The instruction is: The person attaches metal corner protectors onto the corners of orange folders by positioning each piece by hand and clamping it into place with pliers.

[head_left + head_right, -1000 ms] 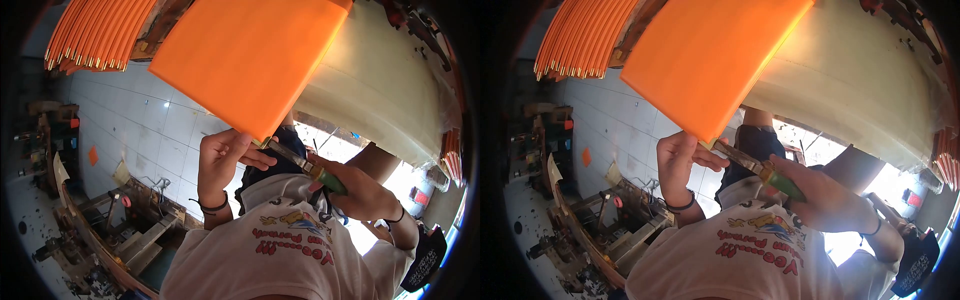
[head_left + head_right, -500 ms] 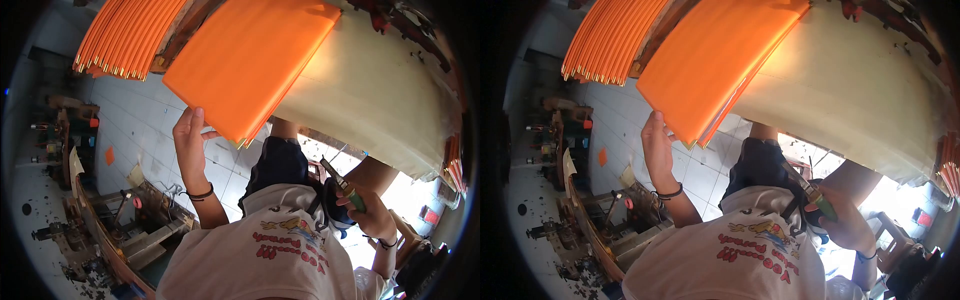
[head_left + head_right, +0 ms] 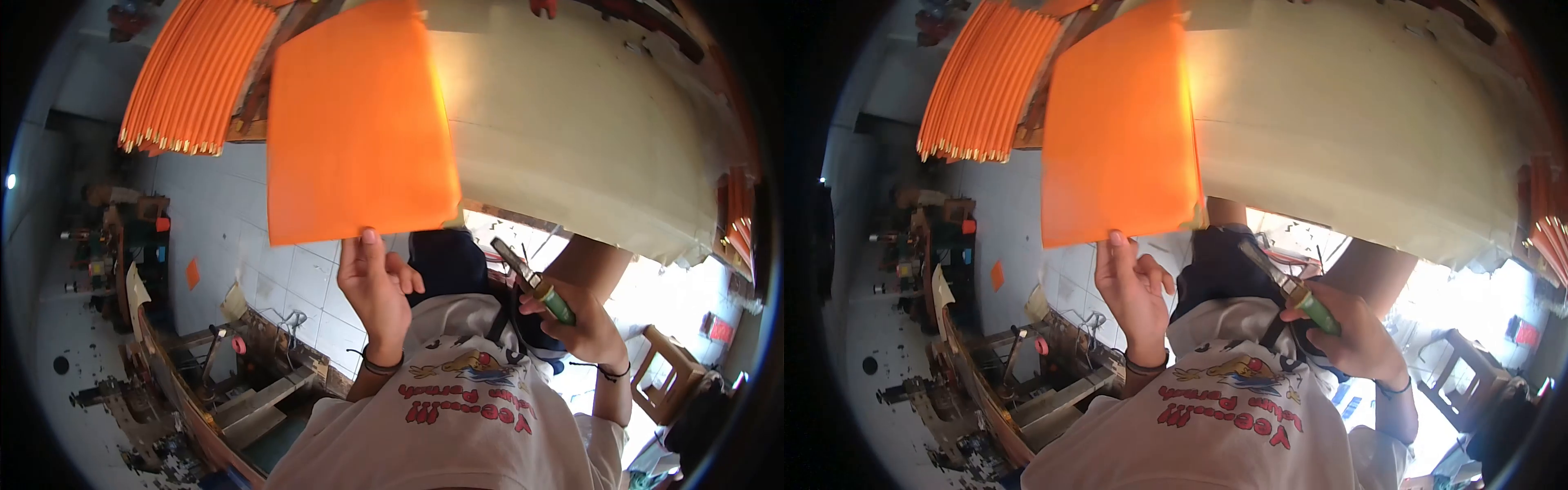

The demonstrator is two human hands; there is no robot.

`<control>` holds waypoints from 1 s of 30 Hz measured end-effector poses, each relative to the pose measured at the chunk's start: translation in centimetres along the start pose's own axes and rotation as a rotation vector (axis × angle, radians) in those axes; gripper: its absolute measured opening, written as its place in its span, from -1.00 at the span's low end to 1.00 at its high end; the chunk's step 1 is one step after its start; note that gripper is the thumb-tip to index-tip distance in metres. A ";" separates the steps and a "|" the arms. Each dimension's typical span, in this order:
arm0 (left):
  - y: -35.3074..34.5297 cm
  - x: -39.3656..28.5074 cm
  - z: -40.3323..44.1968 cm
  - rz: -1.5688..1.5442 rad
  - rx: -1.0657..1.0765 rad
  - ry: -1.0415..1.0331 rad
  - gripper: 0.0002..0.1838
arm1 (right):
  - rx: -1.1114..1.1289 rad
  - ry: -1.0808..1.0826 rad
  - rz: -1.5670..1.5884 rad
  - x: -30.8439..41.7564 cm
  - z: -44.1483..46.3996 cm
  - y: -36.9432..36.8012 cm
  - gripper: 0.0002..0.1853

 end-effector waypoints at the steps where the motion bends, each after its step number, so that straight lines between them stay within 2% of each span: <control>1: -0.3 0.6 -0.5 -0.094 0.058 0.050 -0.67 | -0.016 -0.017 0.020 0.3 0.0 0.1 -0.43; 2: -0.6 1.1 -0.8 -0.191 0.115 0.097 -0.66 | -0.031 -0.031 0.037 0.4 -0.3 0.4 -0.44; 4: -1.2 0.4 -1.0 -0.170 0.127 0.165 -0.60 | -0.104 -0.073 0.161 -0.3 -1.1 0.6 -0.49; 5: -0.1 1.0 -0.8 -0.314 0.334 0.211 -0.46 | -0.142 -0.099 0.211 -0.2 -1.3 0.5 -0.50; 8: -1.9 1.1 -1.7 -0.499 0.415 0.367 -0.34 | -0.223 -0.066 0.222 0.2 -2.0 0.3 -0.56; 9: -2.3 1.1 -1.6 -0.324 0.623 0.320 -0.25 | -0.232 -0.025 0.172 0.5 -2.1 0.2 -0.57; 10: -2.5 1.3 -1.6 -0.332 0.644 0.326 -0.23 | -0.238 0.014 0.122 0.9 -2.1 0.0 -0.58; 11: -3.1 1.2 -1.5 -0.340 0.663 0.332 -0.22 | -0.226 -0.008 0.151 1.5 -2.1 -0.3 -0.51; 14: -4.4 0.8 -1.1 -0.399 0.743 0.366 -0.18 | -0.241 0.030 0.252 2.9 -1.8 -1.2 -0.51; 16: -5.0 0.7 -0.5 -0.482 0.826 0.414 -0.15 | -0.243 -0.038 0.250 3.8 -1.4 -1.8 -0.51; 19: -6.4 1.1 -0.2 -0.539 0.826 0.514 -0.12 | -0.203 -0.190 0.186 4.5 -1.2 -2.2 -0.45; 21: -6.8 1.7 -0.2 -0.391 0.783 0.492 -0.12 | -0.194 -0.183 0.095 4.7 -0.9 -2.4 -0.40; 23: -7.2 2.1 -0.3 -0.300 0.736 0.439 -0.18 | -0.215 -0.051 -0.021 5.0 -0.5 -2.7 -0.36; 26: -7.3 2.7 -0.1 -0.231 0.706 0.385 -0.24 | -0.218 -0.143 0.087 5.0 -0.3 -3.1 -0.35; 30: -7.1 3.0 0.2 -0.254 0.730 0.338 -0.33 | -0.264 -0.133 0.076 5.4 -0.2 -3.8 -0.35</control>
Point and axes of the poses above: each hand's wrist, its own z-axis towards the middle knuckle, its own y-axis out of the back of the hand, x = y × z, the point moved 4 cm from there along z, towards the middle knuckle, and after that the axes turned 2 degrees about y, right-handed, at the moved point
